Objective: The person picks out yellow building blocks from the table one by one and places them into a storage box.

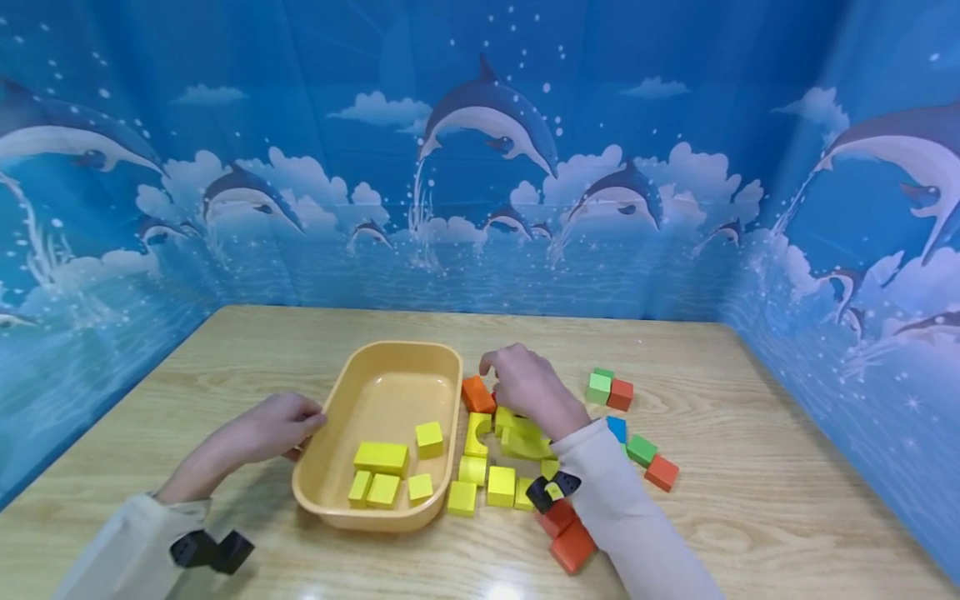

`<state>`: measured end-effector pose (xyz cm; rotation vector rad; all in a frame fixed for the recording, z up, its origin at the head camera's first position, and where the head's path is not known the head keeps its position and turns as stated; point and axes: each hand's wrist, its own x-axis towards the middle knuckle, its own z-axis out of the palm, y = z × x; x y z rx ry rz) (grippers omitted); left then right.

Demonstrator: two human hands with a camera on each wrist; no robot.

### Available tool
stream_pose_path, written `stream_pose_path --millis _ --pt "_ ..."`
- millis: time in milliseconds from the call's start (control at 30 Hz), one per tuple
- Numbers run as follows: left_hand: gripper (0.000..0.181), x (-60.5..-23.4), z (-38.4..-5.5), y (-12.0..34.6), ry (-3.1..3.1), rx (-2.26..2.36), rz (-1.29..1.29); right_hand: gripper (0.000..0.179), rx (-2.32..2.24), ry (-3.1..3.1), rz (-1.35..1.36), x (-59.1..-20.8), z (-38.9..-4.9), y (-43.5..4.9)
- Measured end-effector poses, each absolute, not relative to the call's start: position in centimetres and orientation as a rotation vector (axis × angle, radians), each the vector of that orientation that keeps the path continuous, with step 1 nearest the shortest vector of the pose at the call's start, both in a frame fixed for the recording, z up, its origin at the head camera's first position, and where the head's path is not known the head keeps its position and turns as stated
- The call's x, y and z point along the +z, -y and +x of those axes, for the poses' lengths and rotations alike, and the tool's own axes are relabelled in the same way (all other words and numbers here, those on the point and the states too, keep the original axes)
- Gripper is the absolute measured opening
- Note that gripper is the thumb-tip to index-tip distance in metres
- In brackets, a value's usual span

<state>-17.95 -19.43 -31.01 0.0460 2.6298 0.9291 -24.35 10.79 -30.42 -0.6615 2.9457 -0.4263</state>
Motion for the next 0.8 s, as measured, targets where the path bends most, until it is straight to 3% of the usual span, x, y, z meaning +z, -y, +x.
stream_pose_path --millis 200,433,800 --pt "0.026 -31.1 -17.8 19.5 -2.638 0.922 0.05 0.043 -0.218 -2.882 -0.457 -31.6 -25.5 -12.1" --pt "0.026 -31.0 -18.0 19.4 -2.639 0.908 0.048 0.034 -0.187 -2.824 -0.346 -31.9 -25.9 -13.1" --pt "0.026 -31.0 -17.9 19.4 -2.648 0.896 0.046 0.035 -0.21 -2.742 -0.305 -32.2 -26.0 -13.3"
